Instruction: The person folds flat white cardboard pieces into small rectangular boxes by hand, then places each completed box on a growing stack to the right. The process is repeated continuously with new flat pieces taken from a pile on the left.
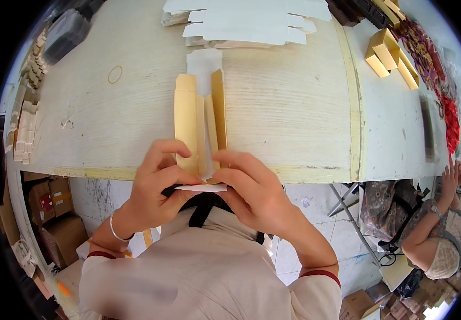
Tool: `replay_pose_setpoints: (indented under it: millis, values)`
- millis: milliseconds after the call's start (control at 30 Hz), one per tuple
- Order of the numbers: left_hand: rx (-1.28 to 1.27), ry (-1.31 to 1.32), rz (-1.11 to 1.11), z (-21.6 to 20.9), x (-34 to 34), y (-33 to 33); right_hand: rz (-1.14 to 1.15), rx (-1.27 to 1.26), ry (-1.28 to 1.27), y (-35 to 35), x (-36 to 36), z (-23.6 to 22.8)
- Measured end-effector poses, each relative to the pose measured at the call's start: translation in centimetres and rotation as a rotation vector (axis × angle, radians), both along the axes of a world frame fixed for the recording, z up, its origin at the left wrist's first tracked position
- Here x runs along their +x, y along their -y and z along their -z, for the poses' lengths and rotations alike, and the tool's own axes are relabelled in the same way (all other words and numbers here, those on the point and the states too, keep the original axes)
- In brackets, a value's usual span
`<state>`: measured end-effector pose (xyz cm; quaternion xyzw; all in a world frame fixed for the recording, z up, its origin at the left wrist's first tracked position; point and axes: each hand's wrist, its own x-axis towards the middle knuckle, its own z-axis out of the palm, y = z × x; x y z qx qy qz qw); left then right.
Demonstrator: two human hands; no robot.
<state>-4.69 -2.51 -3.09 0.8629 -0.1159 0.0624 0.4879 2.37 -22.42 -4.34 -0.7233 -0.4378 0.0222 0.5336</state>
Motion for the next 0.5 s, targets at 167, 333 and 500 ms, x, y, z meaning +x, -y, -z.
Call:
replay_pose_setpoints:
  millis: [167,333,500]
  values:
    - [0.070,0.301,-0.055,1.4,0.8,-0.1,0.118,0.019,0.007,-0.2,-0.6,0.3]
    - [-0.036,0.232,-0.169,2.2,-0.3,1.1,0.096,-0.047,-0.007,-0.7,-0.9,0.1]
    - [-0.041,0.228,-0.122,2.2,-0.3,0.7,0.138,-0.069,0.032,-0.9,-1.1,0.0]
